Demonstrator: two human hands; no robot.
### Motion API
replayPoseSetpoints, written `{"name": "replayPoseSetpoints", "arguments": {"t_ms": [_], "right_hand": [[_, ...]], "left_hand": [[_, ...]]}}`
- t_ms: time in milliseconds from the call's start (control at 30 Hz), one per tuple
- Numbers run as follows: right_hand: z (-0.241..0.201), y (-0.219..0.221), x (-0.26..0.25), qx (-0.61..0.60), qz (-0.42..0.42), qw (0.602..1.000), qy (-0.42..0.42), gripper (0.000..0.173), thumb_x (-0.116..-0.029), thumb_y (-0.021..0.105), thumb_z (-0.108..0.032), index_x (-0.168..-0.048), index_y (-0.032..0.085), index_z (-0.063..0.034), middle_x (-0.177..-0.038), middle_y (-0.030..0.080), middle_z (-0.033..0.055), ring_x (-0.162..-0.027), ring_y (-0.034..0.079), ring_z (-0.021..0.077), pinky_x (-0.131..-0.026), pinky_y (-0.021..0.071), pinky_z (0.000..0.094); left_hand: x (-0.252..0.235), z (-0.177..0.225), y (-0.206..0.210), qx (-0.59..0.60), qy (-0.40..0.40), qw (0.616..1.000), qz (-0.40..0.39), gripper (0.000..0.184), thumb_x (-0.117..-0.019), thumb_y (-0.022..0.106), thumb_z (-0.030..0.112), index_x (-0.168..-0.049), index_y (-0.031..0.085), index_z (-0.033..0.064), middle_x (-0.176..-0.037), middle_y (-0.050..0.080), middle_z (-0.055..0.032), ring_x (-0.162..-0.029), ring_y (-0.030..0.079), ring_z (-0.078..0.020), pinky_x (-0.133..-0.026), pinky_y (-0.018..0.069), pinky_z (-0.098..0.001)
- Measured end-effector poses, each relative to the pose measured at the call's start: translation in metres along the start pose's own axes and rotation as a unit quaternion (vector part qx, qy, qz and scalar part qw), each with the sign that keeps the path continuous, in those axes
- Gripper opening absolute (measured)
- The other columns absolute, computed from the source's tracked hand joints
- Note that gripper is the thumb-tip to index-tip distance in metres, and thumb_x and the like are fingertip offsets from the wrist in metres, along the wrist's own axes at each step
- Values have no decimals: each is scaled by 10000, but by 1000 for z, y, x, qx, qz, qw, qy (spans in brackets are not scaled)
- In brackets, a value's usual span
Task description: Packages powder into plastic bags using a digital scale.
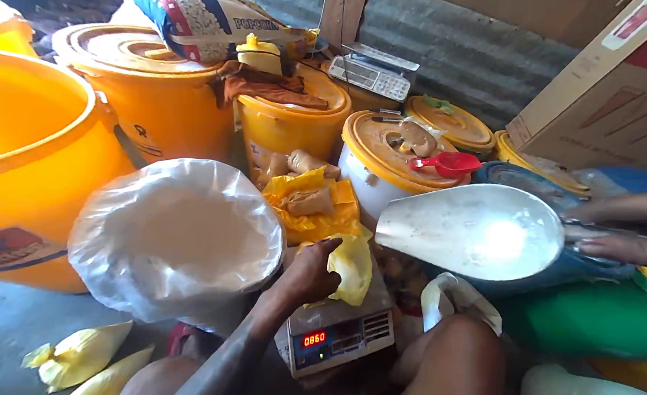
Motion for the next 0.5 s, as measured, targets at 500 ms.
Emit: {"name": "replayPoseSetpoints", "arguments": {"t_ms": [500], "right_hand": [[100, 125, 80, -351, 100, 930, 43, 263, -994, 640, -157, -1232, 642, -46, -960, 718, -96, -763, 652, -18, -690, 563, 186]], "left_hand": [[14, -5, -25, 56, 32, 976, 208, 743, -941, 685, 514, -1533, 455, 130, -1453, 506, -166, -1060, 668, -248, -808, 599, -424]]}}
Point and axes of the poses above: each hand's wrist, its own x-axis away from the middle knuckle, its own y-axis out of the palm, z = x × y, the point moved 7 cm from there along -x, towards the middle knuckle
